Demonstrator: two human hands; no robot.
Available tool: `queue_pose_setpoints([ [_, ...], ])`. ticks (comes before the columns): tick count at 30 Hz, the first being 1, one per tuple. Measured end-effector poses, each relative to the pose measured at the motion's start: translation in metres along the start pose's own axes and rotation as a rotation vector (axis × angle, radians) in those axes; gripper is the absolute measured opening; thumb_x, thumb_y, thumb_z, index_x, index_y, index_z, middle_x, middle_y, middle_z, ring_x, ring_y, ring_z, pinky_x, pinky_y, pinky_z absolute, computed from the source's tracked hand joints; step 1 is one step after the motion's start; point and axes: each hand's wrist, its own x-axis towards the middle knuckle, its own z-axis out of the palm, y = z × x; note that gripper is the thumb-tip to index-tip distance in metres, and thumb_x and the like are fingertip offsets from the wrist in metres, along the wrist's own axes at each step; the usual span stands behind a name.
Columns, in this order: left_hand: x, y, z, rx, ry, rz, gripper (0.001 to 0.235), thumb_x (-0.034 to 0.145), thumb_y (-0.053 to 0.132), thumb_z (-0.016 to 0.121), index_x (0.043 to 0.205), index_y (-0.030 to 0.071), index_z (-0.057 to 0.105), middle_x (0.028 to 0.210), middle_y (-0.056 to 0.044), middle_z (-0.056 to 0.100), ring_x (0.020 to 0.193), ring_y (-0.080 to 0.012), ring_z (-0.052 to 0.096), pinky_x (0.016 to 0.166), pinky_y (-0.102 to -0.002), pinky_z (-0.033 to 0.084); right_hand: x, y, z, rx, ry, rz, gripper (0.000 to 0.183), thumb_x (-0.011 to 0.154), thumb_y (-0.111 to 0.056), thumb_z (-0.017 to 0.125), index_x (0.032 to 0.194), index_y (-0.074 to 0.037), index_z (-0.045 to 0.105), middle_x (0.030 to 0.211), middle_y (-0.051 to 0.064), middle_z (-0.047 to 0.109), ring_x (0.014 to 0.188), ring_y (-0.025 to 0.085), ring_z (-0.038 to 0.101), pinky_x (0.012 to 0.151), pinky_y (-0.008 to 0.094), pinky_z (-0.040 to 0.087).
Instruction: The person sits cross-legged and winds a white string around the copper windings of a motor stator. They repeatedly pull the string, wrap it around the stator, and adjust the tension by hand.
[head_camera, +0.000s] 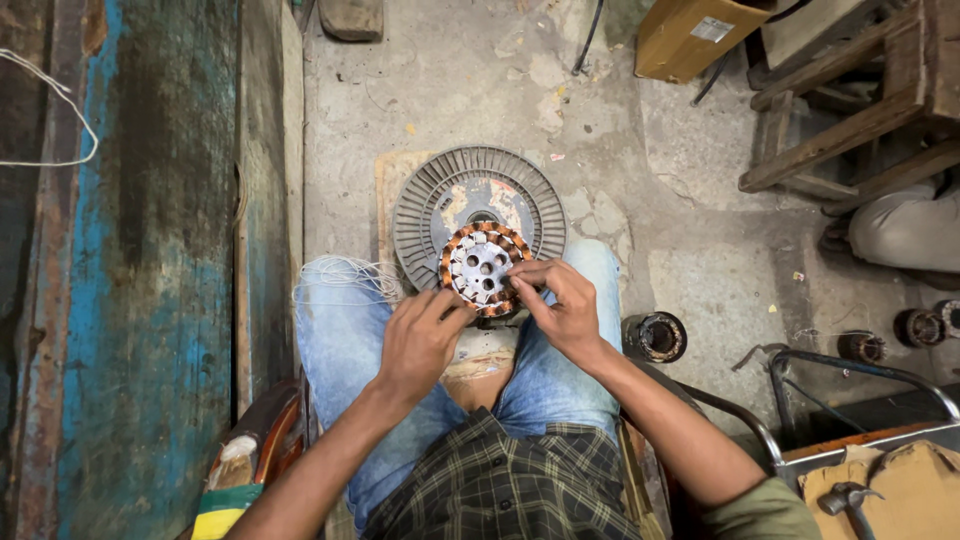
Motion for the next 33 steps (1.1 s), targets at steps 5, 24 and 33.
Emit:
queue_pose_setpoints([
  [5,0.001,-0.001,0.000,-0.035,0.022,-0.024,0.012,0.087,0.008,0.073,0.098,0.006,0.069,0.096,-0.006,0.063,0.088,-0.0243,0.065,0.074,-0.042,0.050,-0.001,0.003,-0.002,0.016,-0.059,0.012,0.007,0.089,-0.001,0.076,0.092,-0.001,0.069,0.099,0.011,0.077,0.092,0.023,0.075,0.083,0.035,0.056],
  [24,0.004,0.001,-0.006,-0.047,0.036,0.017,0.012,0.090,0.016,0.073,0.099,0.008,0.071,0.097,-0.004,0.066,0.090,-0.0244,0.064,0.076,-0.040,0.050,0.015,0.030,0.001,0.042,-0.165,0.269,0.013,0.089,-0.010,0.076,0.091,0.000,0.068,0.092,0.008,0.078,0.070,0.010,0.069,0.062,0.024,0.055],
  [33,0.001,-0.003,0.000,-0.043,0.040,0.020,0.014,0.091,0.016,0.072,0.102,0.008,0.071,0.098,-0.004,0.066,0.091,-0.0238,0.063,0.076,-0.040,0.050,0.010,0.032,0.005,0.045,-0.247,0.363,0.013,0.089,-0.013,0.077,0.091,-0.001,0.072,0.083,0.008,0.078,0.061,0.011,0.065,0.056,0.026,0.051],
])
